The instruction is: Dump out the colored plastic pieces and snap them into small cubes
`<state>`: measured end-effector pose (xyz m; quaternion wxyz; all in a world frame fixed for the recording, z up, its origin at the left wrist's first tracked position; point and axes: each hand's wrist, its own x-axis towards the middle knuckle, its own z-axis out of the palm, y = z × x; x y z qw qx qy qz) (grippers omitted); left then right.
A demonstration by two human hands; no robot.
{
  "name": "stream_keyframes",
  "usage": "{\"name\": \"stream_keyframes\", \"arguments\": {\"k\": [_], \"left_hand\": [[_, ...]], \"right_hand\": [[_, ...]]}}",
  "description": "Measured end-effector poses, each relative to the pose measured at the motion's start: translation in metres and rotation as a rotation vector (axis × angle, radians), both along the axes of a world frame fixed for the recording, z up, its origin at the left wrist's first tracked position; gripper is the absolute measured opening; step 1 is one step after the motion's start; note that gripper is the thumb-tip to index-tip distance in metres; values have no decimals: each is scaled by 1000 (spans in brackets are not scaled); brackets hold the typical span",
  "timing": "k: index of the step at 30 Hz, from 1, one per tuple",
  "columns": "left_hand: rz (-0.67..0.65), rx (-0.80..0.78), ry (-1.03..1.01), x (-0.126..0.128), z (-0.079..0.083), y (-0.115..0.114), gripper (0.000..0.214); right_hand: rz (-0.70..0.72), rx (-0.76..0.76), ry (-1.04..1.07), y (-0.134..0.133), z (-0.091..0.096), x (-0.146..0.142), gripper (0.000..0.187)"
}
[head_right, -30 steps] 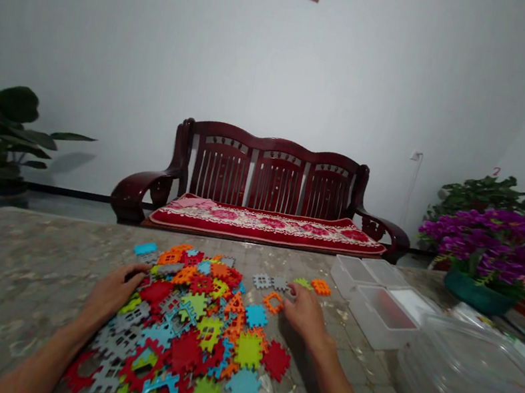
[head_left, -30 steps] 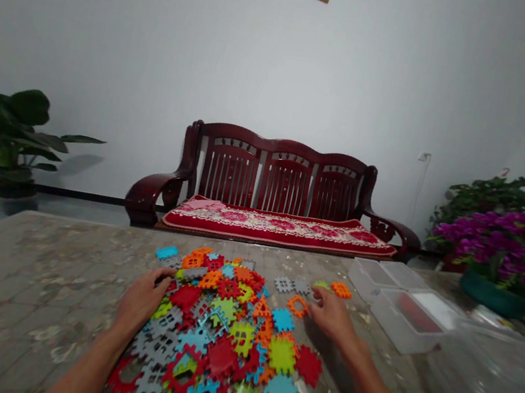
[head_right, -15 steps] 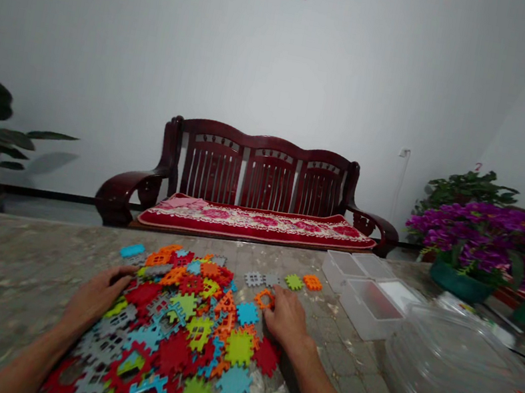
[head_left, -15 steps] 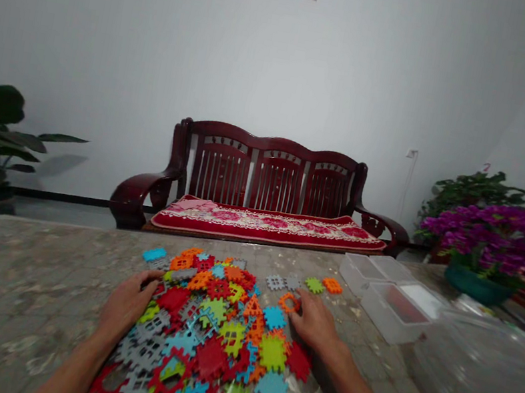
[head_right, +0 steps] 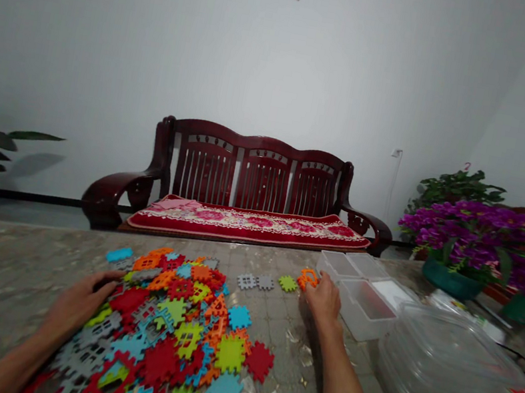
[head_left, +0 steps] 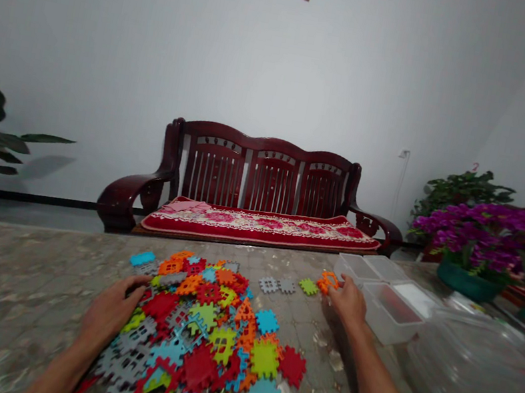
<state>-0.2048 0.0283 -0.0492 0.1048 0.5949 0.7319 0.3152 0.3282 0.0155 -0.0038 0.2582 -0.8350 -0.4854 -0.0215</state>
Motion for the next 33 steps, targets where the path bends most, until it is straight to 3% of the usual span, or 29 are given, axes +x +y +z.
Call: {"name": "stream_keyframes", "arguments": {"k": [14, 22, 27, 30, 33], "left_hand": [[-7, 35, -11, -2, -3, -1, 39], [-2, 32, -13, 0, -1, -3, 40], [7, 52, 4, 3, 0, -5, 37], [9, 45, -9, 5, 1, -6, 37], [-4, 44, -18, 7, 4, -8, 37]], "right_hand": [[1, -94, -55, 8, -15, 3, 60], [1, -139, -118, 6, -20, -2, 73], [20, 15, -173, 0, -23, -5, 62], [171, 178, -100, -4, -18, -27, 45], [509, 193, 91, -8, -11, -71, 33]]}}
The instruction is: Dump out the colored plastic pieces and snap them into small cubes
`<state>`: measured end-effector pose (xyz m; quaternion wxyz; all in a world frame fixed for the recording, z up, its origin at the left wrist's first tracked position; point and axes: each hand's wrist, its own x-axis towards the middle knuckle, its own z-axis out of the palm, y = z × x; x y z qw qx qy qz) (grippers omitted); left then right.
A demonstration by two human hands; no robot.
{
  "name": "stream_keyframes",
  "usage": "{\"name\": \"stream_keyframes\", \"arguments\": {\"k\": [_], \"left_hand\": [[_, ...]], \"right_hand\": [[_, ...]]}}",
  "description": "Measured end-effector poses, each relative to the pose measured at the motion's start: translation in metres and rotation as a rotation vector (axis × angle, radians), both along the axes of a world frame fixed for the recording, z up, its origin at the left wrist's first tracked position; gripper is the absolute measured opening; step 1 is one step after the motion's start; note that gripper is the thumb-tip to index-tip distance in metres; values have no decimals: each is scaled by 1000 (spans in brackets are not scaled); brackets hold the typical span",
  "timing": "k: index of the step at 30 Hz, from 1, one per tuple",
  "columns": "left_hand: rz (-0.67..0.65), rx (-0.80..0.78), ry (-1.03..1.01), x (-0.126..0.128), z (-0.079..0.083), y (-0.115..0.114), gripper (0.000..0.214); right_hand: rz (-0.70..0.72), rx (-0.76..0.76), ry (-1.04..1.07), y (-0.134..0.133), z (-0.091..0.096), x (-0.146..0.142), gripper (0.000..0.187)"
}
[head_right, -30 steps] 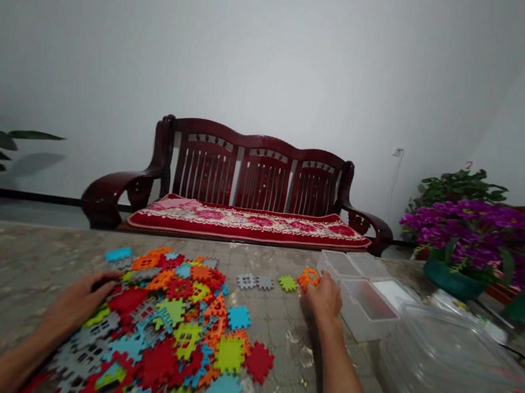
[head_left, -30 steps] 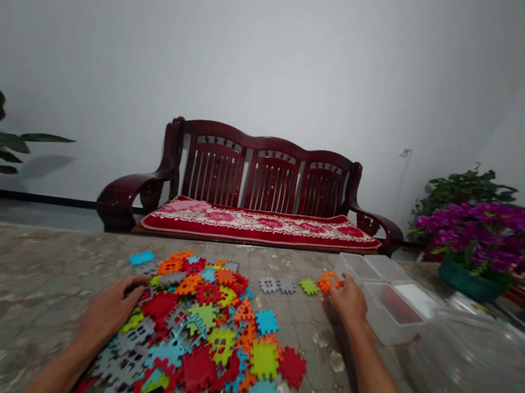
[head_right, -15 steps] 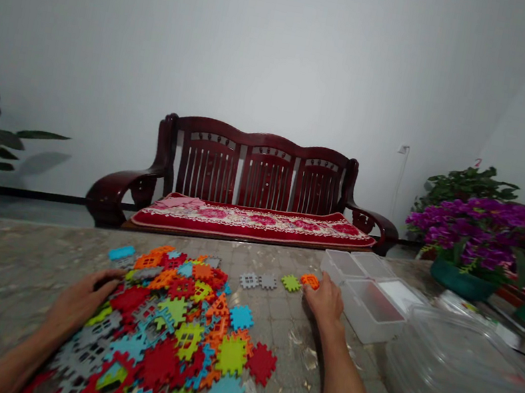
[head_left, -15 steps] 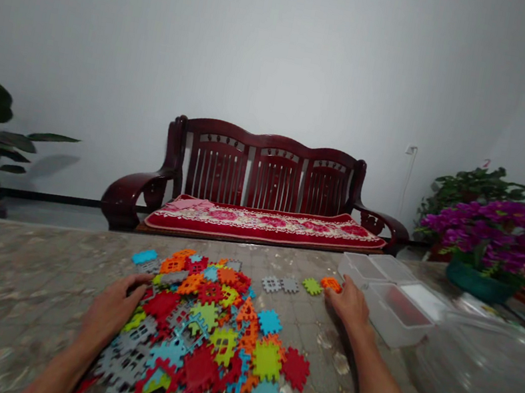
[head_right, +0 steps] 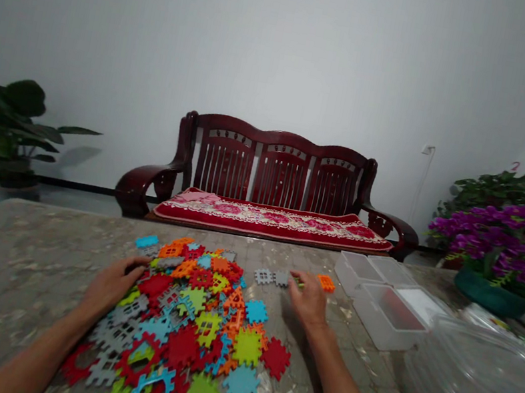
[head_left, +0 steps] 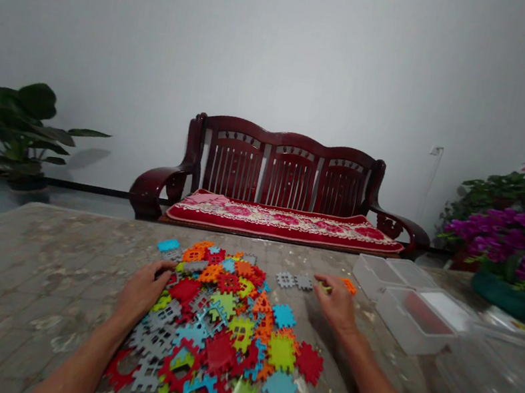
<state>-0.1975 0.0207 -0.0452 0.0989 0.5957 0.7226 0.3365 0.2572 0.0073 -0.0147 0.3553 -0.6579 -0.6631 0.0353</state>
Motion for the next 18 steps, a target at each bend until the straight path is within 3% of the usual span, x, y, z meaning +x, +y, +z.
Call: {"name": "stream_keyframes", "arguments": {"k": [2, 5, 8, 10, 14, 18], "left_hand": [[-6, -3, -4, 1, 1, -1, 36], [-10, -11, -6, 1, 2, -1, 37], [-11, -9, -9, 2, 2, -2, 39], [-10, -7, -17, 3, 2, -2, 38], [-14, 10, -21, 3, 2, -2, 38], [-7, 16, -8, 3, 1, -2, 37]], "right_hand": [[227, -48, 36, -4, 5, -32, 31], [370, -163, 6, -14, 11, -67, 24], [383, -286, -117, -26, 17, -79, 19], [374, -330, -211, -33, 20, -79, 26], [401, -366, -335, -38, 24, -77, 41], [429, -370, -370, -38, 27, -83, 42]]}}
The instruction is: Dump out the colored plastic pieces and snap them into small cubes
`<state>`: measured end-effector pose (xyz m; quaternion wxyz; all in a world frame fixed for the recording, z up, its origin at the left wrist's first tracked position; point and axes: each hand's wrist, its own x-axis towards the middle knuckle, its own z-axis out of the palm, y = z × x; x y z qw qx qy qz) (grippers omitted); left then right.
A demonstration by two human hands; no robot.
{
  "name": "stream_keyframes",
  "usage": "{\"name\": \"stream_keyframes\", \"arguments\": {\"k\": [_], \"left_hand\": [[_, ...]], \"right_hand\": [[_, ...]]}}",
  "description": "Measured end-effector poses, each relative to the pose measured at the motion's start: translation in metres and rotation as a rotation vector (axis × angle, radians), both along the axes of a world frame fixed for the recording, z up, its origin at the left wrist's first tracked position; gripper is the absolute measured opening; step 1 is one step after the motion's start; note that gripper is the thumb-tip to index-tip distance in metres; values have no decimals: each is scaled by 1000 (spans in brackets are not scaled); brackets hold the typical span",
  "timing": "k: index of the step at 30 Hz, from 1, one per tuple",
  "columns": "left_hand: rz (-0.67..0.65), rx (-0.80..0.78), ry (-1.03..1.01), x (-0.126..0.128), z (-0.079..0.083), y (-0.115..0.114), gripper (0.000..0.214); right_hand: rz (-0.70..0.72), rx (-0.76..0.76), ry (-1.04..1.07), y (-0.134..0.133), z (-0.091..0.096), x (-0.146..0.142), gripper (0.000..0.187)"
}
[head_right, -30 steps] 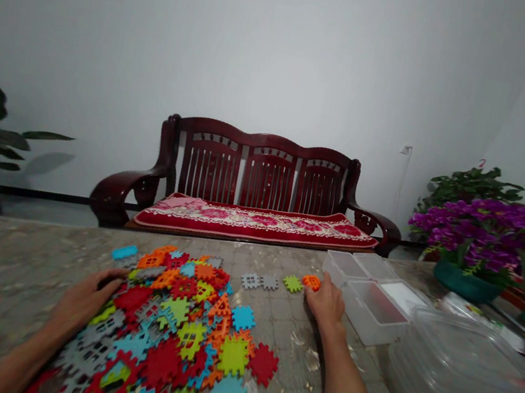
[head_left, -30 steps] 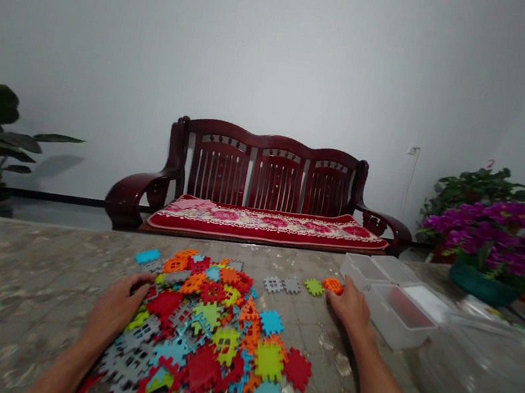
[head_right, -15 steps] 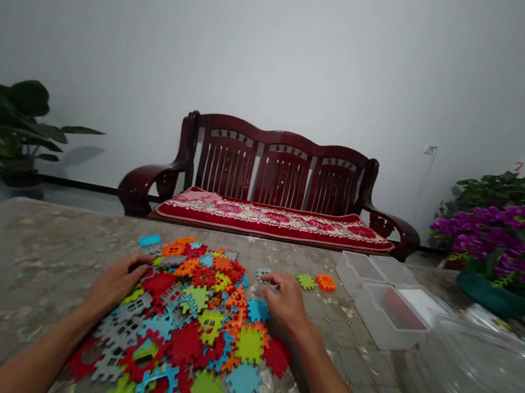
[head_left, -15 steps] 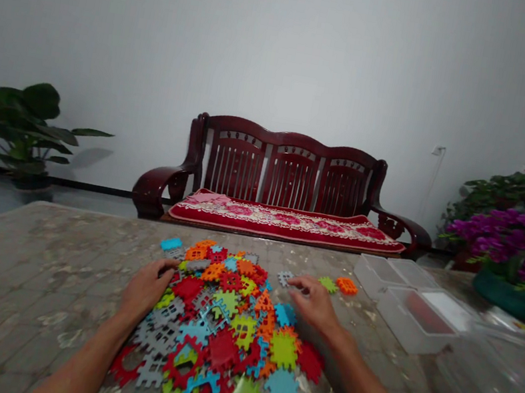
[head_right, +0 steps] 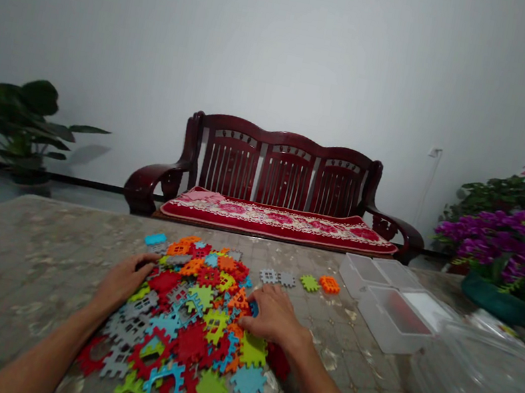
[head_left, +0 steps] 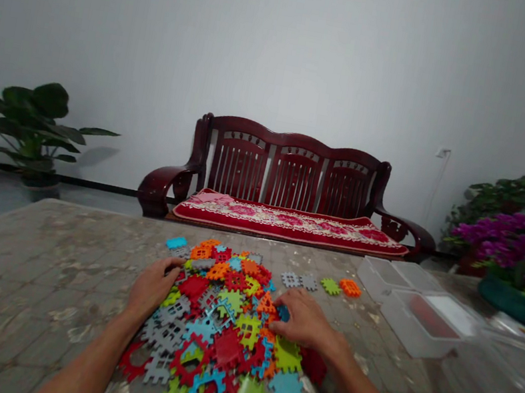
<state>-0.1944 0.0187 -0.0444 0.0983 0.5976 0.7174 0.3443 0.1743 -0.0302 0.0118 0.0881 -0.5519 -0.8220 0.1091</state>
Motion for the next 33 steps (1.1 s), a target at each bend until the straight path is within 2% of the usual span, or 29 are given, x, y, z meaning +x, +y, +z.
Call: {"name": "stream_keyframes", "arguments": {"k": [7, 16, 25, 28, 33], "left_hand": [[-10, -29, 6, -1, 1, -1, 38], [6, -26, -5, 2, 4, -2, 37], [-4, 2, -15, 0, 2, -2, 35], [5, -8, -9, 0, 2, -1, 35], [5, -18, 7, 1, 4, -2, 36]], "right_hand": [[-105, 21, 44, 6, -9, -9, 19], [-82, -3, -31, 1, 5, -2, 30], [-159, 34, 3, 0, -1, -13, 23], [-152, 52, 8, 0, -3, -17, 27], [-163, 59, 4, 2, -7, -21, 21]]}}
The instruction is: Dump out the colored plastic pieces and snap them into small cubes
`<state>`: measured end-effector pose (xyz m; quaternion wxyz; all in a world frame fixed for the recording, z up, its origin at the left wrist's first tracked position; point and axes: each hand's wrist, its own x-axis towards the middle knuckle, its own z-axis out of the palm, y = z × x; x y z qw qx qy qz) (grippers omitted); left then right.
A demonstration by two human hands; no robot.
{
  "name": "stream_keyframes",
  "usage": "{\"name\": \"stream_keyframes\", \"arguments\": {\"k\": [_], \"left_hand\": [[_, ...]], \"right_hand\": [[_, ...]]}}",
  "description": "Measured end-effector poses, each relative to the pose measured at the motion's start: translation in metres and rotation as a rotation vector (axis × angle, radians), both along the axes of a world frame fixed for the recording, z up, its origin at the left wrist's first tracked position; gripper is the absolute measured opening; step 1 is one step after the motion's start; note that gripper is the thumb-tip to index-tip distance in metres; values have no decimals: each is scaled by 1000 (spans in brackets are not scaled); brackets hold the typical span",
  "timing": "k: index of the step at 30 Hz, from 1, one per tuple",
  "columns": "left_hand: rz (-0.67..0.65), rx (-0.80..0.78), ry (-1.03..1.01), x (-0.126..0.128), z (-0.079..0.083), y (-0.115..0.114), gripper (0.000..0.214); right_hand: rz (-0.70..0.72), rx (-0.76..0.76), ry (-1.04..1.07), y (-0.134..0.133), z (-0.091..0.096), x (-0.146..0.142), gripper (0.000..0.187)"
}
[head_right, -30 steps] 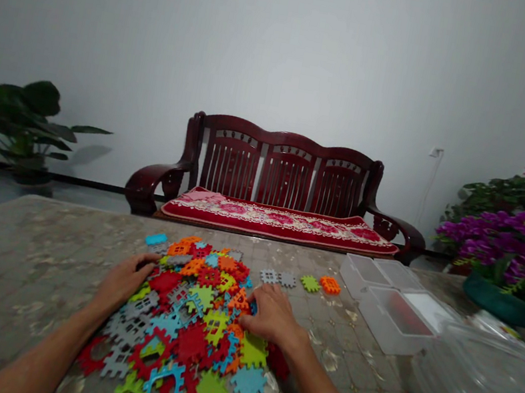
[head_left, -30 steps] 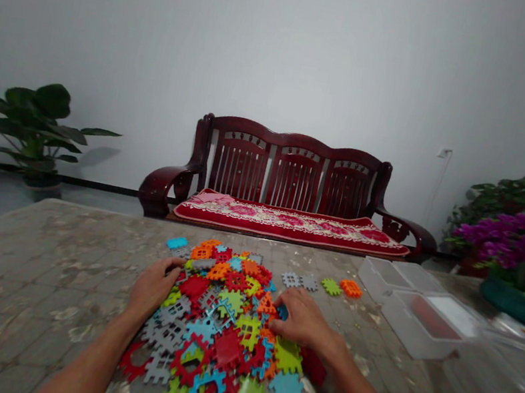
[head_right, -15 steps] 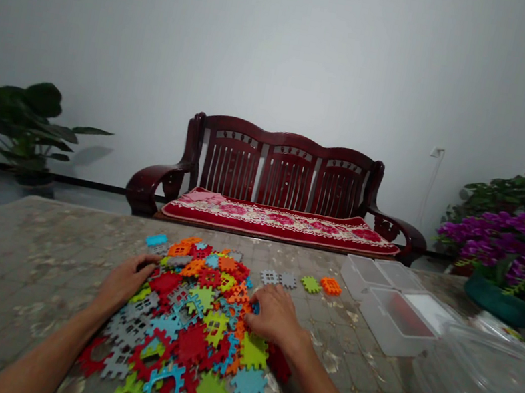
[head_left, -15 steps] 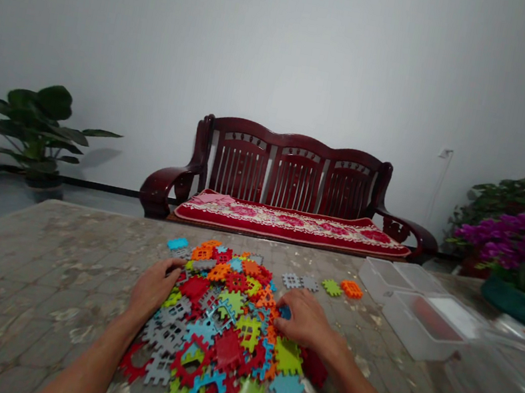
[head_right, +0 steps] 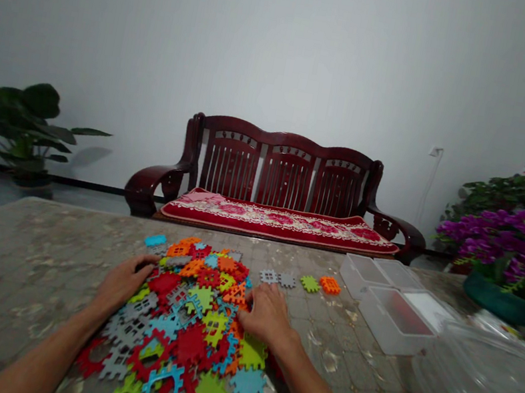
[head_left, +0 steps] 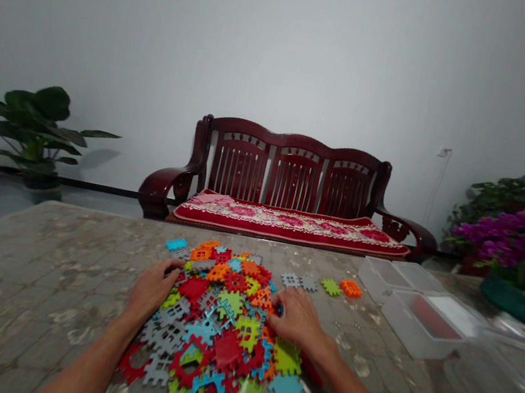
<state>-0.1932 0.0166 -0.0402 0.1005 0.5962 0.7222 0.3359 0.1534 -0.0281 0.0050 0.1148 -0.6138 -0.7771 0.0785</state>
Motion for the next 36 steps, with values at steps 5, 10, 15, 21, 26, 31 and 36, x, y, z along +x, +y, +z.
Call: {"name": "stream_keyframes", "arguments": {"k": [5, 10, 15, 21, 26, 31, 36], "left_hand": [[-8, -11, -12, 0, 0, 0, 38], [-11, -16, -4, -2, -3, 1, 39], [-18, -5, -16, -3, -3, 2, 37], [-14, -24, 2, -2, -2, 2, 40], [-21, -28, 5, -2, -1, 2, 40], [-3, -20, -3, -2, 0, 1, 39], [-1, -4, 0, -2, -1, 1, 37]], "right_hand": [[-15, -38, 106, 3, 0, 4, 17], [-29, -57, 302, 10, -6, 7, 15], [18, -141, 684, 25, -11, 18, 13], [33, -89, 923, 42, 1, 53, 20], [-8, -211, 906, 44, 0, 76, 17], [33, -302, 688, 40, -8, 74, 17], [157, -95, 243, 21, 3, 48, 31]]}}
